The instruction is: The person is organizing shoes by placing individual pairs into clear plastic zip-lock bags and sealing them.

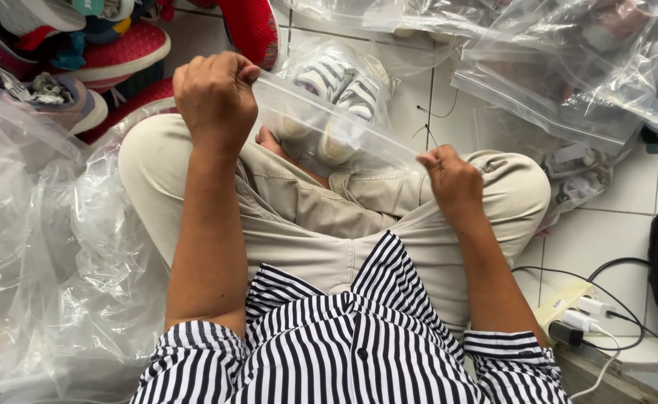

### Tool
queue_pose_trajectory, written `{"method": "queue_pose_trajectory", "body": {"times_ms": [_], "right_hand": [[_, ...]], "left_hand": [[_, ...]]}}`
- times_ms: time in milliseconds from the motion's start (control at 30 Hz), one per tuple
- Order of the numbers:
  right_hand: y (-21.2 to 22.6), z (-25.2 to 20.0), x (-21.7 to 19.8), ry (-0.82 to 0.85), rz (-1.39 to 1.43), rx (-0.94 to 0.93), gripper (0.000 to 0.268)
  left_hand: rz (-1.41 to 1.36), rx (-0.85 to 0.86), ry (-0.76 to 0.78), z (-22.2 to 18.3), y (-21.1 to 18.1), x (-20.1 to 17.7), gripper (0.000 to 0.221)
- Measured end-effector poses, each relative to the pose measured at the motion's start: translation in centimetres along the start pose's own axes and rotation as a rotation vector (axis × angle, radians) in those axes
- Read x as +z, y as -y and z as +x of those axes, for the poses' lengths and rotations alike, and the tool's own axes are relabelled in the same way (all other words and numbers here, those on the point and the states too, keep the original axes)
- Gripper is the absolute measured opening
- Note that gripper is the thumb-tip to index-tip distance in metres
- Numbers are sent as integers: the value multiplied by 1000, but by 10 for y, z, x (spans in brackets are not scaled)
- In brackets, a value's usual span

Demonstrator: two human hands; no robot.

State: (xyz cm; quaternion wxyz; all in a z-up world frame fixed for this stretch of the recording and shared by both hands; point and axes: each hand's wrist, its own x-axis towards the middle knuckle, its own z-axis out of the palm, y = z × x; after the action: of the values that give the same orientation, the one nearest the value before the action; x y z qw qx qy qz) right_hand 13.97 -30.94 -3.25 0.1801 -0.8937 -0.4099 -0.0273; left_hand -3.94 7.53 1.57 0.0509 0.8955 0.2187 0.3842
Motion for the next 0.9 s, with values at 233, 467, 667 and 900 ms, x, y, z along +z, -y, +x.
{"method": "queue_pose_trajectory", "body": {"times_ms": [233,467,667,900], "right_hand": [[-33,50,-59,-442,-59,3,31],[6,80,-63,477,-249,354,28],[67,265,26,-248,-104,-349,24],[63,462,215,79,-362,-471,55]], "left_hand": [[-814,-348,502,15,-29,-61,19],[-380,-336,1137,63,-24,-49,27],[-177,-16,944,133,13,91,31],[-113,65,721,209,84,291,41]]}}
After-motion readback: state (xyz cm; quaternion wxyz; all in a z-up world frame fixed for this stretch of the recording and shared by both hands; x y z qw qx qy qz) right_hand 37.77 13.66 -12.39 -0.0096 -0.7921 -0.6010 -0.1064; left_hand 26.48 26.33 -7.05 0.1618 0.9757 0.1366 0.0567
